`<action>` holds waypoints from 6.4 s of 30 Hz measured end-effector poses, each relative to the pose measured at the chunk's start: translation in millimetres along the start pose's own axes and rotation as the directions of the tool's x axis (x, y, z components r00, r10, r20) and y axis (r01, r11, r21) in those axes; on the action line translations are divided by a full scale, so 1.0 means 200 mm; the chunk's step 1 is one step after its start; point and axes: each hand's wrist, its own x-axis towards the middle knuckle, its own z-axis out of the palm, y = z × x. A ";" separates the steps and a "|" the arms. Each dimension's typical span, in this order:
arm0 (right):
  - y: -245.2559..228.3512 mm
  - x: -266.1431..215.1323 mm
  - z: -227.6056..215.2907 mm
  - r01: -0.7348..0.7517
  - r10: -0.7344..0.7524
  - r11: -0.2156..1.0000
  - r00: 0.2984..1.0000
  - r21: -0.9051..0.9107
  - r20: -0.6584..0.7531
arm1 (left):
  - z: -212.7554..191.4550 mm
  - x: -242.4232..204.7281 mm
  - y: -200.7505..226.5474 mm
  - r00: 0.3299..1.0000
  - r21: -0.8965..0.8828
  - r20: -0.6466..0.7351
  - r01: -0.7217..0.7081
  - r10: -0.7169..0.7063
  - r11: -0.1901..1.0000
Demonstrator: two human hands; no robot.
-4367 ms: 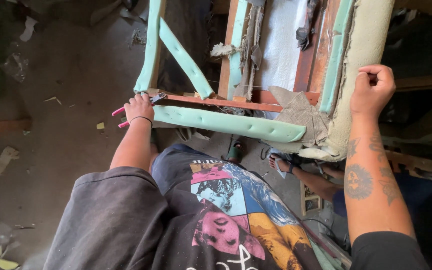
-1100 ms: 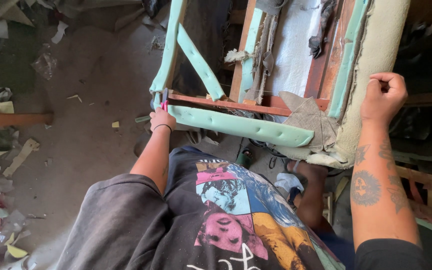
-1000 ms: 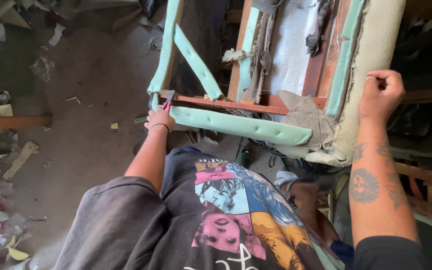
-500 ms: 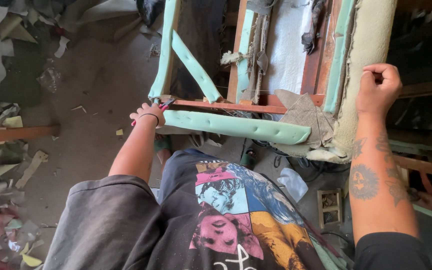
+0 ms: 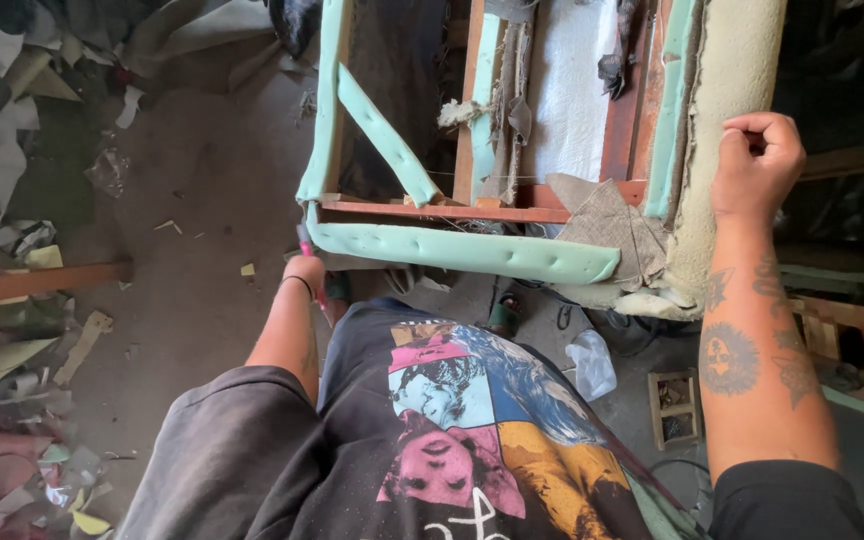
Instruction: Stripping old upholstery and foam from a chair frame using scissors
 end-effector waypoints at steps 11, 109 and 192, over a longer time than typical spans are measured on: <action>0.01 0.00 0.00 0.036 -0.036 0.999 0.999 -0.017 -0.002 | -0.48 -0.42 0.31 0.964 -0.676 0.110 0.251 -0.242 0.693; 0.02 0.06 0.06 0.104 -0.100 0.993 0.993 -0.060 0.064 | -0.14 -0.98 1.13 0.905 -0.868 0.209 -0.003 -0.370 -0.497; -0.14 -0.43 -0.47 0.472 -0.335 0.882 0.593 0.021 0.733 | -0.08 -1.06 2.71 0.155 -0.550 -0.769 -0.655 -0.621 0.518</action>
